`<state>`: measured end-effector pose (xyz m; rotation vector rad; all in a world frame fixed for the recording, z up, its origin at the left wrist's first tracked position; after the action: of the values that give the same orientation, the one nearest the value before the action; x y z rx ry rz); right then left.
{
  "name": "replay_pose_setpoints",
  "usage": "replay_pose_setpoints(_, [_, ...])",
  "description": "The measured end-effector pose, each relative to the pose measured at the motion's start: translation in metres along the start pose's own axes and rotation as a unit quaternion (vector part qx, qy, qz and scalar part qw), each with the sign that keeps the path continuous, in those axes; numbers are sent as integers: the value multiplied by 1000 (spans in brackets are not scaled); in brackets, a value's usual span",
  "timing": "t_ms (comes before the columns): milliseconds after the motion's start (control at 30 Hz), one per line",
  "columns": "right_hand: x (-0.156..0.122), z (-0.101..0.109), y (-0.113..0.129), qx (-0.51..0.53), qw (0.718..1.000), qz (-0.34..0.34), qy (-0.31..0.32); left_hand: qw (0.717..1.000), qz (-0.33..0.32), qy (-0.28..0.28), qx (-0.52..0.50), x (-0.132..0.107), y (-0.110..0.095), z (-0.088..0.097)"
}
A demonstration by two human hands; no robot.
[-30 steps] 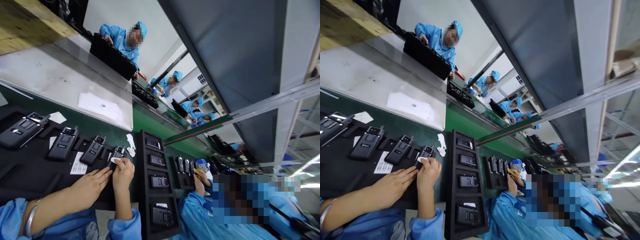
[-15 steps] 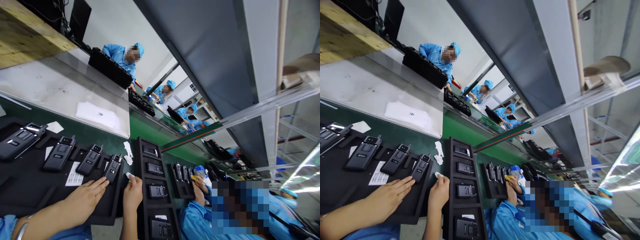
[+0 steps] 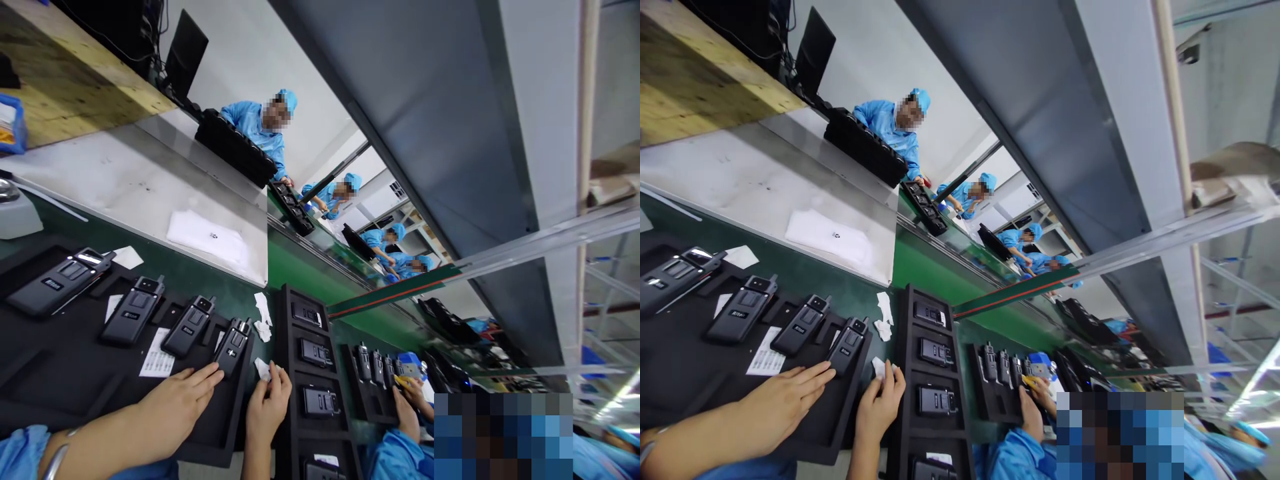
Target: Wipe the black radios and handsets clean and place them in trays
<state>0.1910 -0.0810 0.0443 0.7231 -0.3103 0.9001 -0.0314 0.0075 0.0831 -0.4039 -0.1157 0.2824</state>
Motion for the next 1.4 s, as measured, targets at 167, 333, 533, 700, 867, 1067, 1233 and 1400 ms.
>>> replay_pose_setpoints(167, [61,-12,30,-91,987,-53,119,999,-2,-29,-29,0,2,-2])
replay_pose_setpoints(333, [98,-37,43,-84,982,-55,159,998,-15,-37,-52,-5,1,10])
replay_pose_setpoints(533, [108,-33,31,-5,987,-68,143,980,39,-114,-158,-11,4,14])
replay_pose_setpoints(700, [75,-10,56,116,984,-78,112,850,156,-235,-444,-5,25,17])
replay_pose_setpoints(867, [13,5,140,226,965,97,94,700,176,-252,-645,4,44,22])
replay_pose_setpoints(1067, [-15,14,167,250,951,139,121,650,198,-231,-697,2,49,28])
replay_pose_setpoints(1233, [7,19,143,299,947,-8,118,629,197,-188,-728,2,44,30])
replay_pose_setpoints(1400, [19,11,138,399,871,-139,250,612,172,-157,-755,4,39,29])
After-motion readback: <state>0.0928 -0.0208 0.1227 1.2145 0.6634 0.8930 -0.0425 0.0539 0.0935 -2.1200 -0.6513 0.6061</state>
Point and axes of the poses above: each hand's wrist, its own x-axis towards the middle knuckle, its own z-axis out of the back of the hand, y = z × x, the point moved 2 cm from there along x, towards the middle knuckle
